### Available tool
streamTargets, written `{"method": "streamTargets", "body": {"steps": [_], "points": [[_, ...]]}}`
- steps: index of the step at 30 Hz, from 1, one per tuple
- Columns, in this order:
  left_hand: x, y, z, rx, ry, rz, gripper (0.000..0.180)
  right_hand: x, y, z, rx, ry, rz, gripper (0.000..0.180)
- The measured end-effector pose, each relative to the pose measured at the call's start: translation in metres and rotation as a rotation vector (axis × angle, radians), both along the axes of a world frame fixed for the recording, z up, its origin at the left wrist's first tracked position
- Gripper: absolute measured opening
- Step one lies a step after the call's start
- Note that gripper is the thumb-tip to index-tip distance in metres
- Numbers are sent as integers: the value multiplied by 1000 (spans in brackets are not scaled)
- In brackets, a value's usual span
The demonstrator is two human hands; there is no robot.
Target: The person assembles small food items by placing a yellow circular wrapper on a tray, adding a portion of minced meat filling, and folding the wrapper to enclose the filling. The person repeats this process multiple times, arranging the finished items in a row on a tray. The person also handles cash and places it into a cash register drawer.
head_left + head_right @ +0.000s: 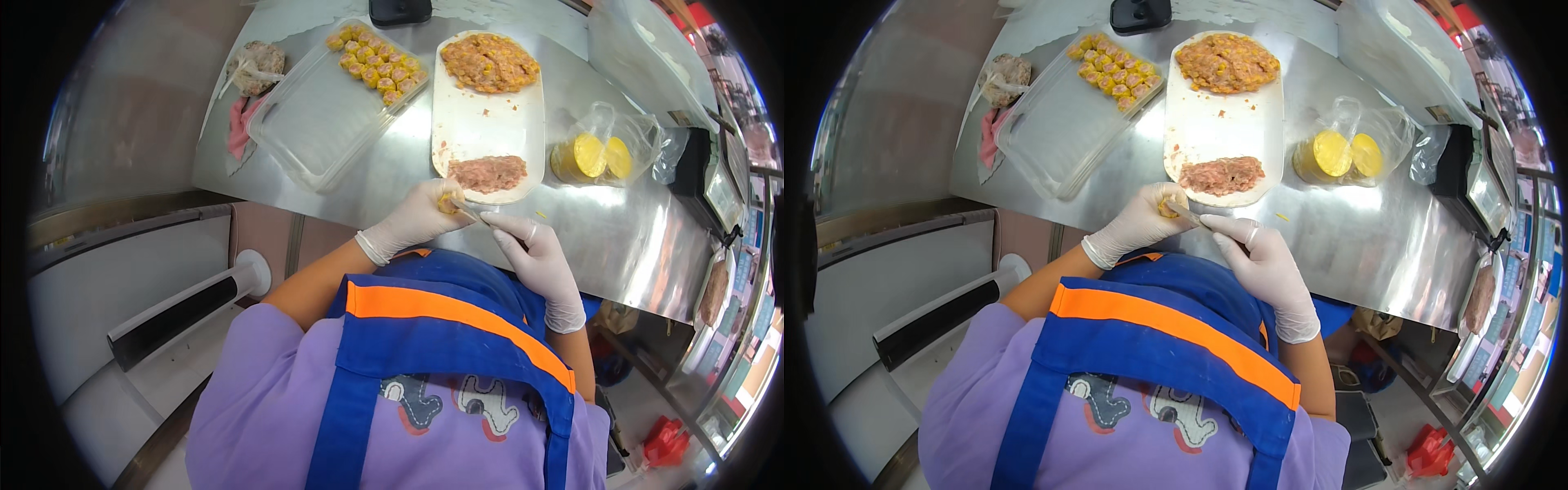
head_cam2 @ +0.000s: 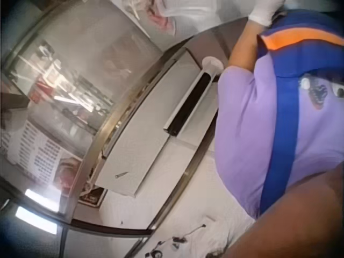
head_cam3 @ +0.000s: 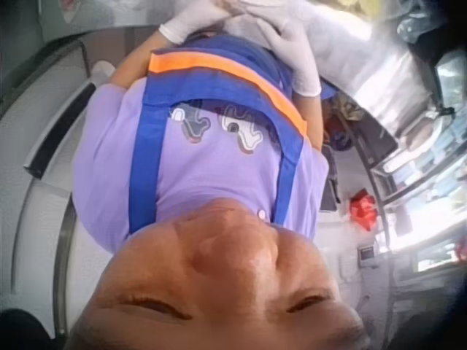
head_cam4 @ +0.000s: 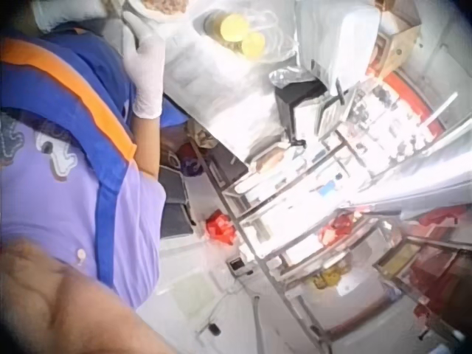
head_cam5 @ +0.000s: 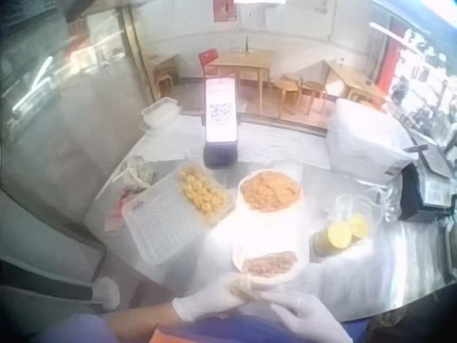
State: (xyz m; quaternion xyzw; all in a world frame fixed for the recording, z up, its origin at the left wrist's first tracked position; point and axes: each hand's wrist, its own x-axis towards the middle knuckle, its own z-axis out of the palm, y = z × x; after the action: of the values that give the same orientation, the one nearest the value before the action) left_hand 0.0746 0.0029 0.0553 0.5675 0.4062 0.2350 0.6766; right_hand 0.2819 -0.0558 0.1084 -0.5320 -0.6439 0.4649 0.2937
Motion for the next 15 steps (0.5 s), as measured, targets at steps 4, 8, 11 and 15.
{"method": "streamTargets", "body": {"steps": [4,8,11,15], "points": [[5,5,8,-77,-61,-5,17,-4,-2,14,239,-271,3,30],[11,1,18,-30,-95,-10,16,7,-2,23,299,-391,74,29],[10,3,12,48,-193,-59,21,25,0,37,260,-291,105,26],[11,10,51,-92,-388,50,52,53,-15,49,109,65,-206,25]]}}
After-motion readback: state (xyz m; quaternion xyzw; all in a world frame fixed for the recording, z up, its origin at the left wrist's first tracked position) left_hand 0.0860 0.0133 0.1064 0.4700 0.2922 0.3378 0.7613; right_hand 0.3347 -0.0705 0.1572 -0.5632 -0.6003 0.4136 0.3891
